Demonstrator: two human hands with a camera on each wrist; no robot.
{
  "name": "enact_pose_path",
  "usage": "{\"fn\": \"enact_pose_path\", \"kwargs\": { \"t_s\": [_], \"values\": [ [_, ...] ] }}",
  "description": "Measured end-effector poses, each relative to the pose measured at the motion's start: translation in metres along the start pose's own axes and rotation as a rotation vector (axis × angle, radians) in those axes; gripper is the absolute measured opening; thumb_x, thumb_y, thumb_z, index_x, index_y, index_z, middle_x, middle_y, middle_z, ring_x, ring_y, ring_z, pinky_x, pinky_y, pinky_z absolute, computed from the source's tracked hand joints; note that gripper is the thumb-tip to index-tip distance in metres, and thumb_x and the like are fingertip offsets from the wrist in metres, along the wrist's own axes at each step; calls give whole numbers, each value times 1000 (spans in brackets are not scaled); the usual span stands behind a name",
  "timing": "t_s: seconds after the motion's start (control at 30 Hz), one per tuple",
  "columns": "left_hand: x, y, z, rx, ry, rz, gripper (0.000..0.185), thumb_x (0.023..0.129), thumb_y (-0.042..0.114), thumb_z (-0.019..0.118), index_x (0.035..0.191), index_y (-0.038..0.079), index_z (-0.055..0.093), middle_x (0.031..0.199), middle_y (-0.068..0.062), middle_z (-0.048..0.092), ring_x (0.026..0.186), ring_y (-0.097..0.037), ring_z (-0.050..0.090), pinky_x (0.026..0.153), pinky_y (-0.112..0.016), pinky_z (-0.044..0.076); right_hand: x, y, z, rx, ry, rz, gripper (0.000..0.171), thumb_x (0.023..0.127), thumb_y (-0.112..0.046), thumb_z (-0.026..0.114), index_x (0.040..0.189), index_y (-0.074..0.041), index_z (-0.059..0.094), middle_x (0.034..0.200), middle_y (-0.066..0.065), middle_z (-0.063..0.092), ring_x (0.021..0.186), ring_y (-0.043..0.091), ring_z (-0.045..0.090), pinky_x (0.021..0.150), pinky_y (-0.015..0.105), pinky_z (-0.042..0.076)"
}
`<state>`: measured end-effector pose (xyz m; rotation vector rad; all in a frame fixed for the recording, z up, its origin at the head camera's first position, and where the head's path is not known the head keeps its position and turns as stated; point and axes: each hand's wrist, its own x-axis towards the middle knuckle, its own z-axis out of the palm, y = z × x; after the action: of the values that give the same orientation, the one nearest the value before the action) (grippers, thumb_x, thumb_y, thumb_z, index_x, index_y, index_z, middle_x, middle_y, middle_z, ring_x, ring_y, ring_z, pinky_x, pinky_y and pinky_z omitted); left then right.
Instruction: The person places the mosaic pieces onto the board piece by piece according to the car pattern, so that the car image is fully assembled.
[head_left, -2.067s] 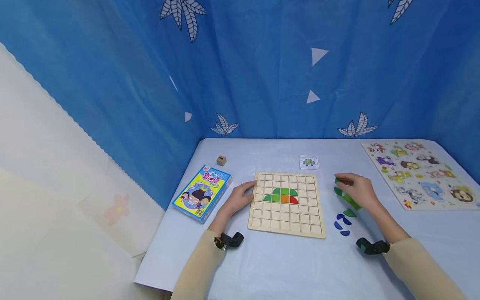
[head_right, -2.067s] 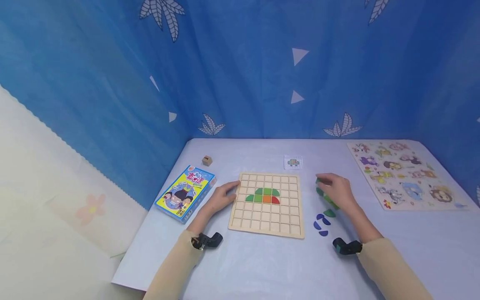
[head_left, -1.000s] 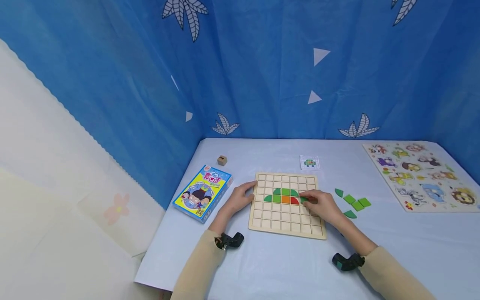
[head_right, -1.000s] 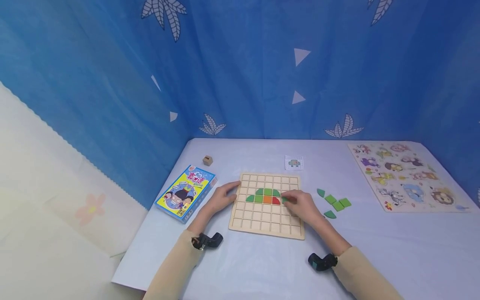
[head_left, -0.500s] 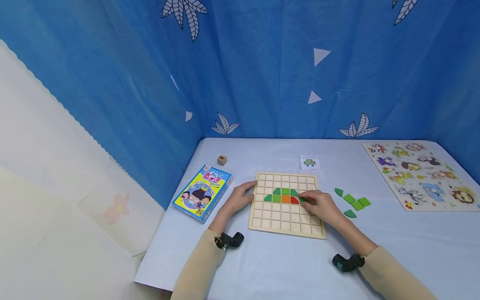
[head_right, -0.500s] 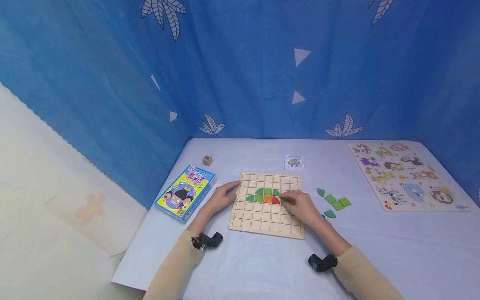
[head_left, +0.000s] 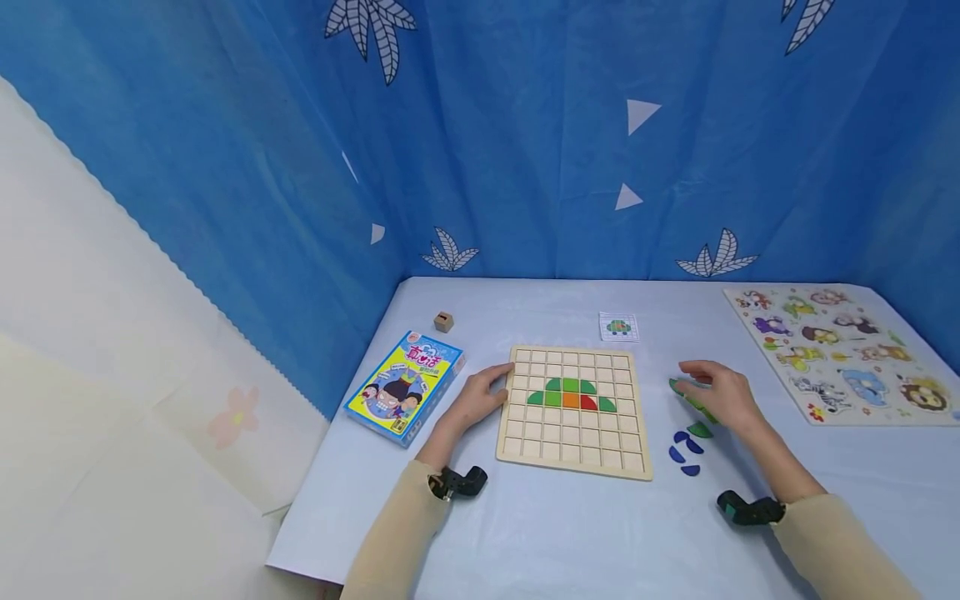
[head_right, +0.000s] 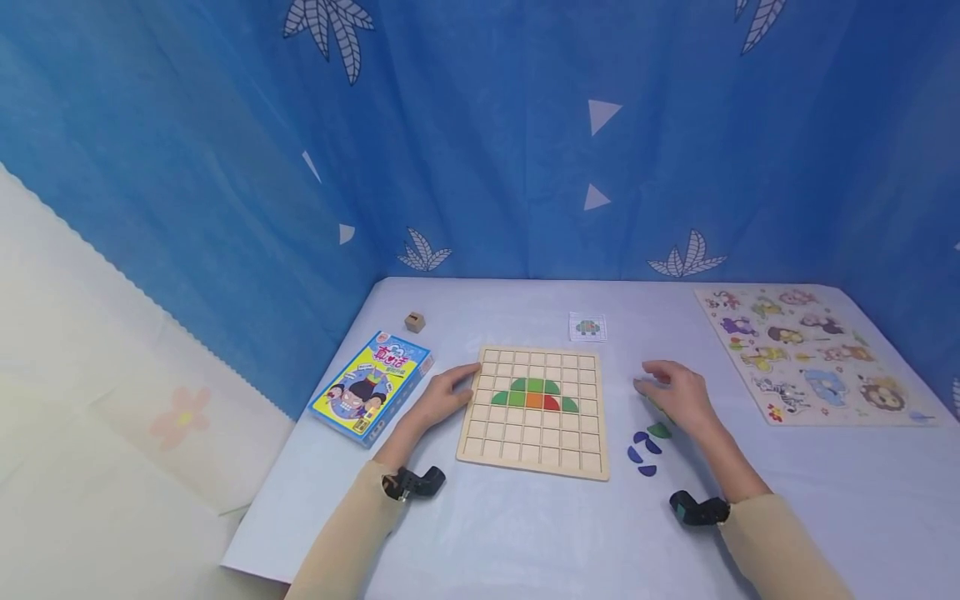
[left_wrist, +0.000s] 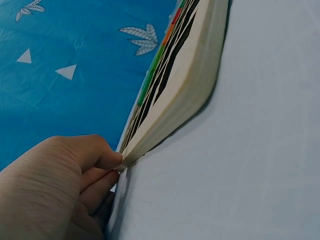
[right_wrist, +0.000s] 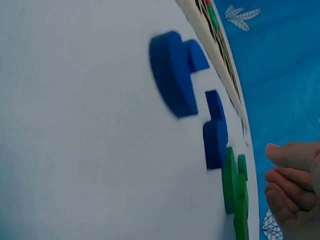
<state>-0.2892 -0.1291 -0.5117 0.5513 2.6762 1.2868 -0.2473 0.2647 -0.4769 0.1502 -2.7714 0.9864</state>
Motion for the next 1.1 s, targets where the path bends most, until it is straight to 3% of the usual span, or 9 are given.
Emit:
{"fn": "enact_pose_path", "kwargs": {
  "t_s": [0.23,0.63,0.83,1.07,1.1],
  "values": [
    [0,-1,1,4,0,-3,51,92,6,55,141,9,44,144,-6,43,134,-19,34,110,-31,29,-5,18,4,-24,-45,25,40,84,-7,69,117,11,57,113,31,56,104,47,52,87,58,45],
    [0,1,0,-5,-6,-10,52,92,5,55,142,10,44,144,-6,42,134,-18,34,110,-31,29,-4,25,11,-42,33,-87,31,81,0,70,109,9,62,100,27,62,92,44,58,76,55,49],
    [1,1,1,-5,0,-10,52,92,6,55,142,10,44,144,-6,42,135,-19,34,110,-32,29,-2,17,6,-19,38,-82,31,83,-3,69,112,8,62,105,28,61,96,46,57,79,57,49],
    [0,0,2,1,0,-17,52,92,6,55,142,11,44,144,-5,42,134,-17,34,110,-31,29,3,-11,5,42,16,-81,34,86,-12,69,115,4,62,111,25,61,101,44,57,82,57,49],
    [0,0,2,0,1,-17,52,92,6,55,142,11,44,144,-5,42,134,-17,34,110,-31,29,6,-9,11,47,24,-99,33,88,-18,68,115,1,63,110,22,63,99,41,58,80,55,50]
  ]
}}
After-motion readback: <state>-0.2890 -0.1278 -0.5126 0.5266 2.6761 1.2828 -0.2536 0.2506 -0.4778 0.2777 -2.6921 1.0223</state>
